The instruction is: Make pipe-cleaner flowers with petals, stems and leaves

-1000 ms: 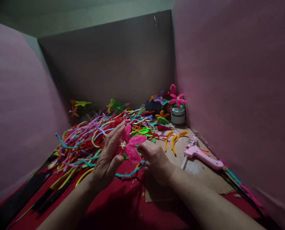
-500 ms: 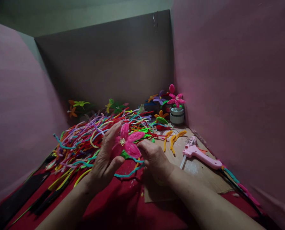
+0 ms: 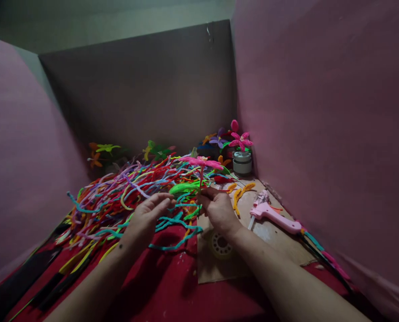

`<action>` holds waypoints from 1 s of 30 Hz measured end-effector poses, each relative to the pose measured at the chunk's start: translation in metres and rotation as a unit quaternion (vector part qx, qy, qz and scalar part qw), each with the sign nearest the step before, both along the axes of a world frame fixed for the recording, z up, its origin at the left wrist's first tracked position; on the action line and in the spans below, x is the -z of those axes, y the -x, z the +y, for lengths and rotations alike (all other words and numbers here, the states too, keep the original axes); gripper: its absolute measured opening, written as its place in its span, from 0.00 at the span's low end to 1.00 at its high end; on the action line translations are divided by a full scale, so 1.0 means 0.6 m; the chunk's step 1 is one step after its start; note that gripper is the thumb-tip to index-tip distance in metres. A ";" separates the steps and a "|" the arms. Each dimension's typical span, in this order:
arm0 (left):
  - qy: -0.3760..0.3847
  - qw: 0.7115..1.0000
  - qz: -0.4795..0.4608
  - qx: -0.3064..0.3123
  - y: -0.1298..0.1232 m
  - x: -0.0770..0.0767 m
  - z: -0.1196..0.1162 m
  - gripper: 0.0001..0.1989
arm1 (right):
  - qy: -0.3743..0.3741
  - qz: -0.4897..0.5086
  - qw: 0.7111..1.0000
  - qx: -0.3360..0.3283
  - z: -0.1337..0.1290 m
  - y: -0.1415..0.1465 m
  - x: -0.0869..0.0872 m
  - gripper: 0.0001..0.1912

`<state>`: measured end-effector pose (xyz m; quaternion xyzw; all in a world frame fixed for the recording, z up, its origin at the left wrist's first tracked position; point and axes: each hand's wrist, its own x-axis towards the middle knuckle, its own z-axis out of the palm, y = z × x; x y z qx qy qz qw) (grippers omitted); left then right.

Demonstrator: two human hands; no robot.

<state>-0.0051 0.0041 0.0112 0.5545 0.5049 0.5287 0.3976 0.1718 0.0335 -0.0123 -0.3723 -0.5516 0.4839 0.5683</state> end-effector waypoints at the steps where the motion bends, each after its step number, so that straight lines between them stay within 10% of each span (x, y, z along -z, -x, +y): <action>1: 0.008 1.000 0.016 0.015 -0.007 0.002 -0.002 0.13 | 0.005 0.010 1.000 -0.004 0.000 0.000 -0.001 0.10; 25: 0.024 0.986 0.121 0.111 -0.061 0.032 -0.018 0.06 | -0.002 0.043 0.996 -0.077 -0.016 0.010 -0.007 0.08; 30: 0.020 0.992 0.106 0.065 -0.052 0.000 -0.007 0.08 | -0.114 -0.052 0.992 0.031 -0.024 0.005 -0.008 0.15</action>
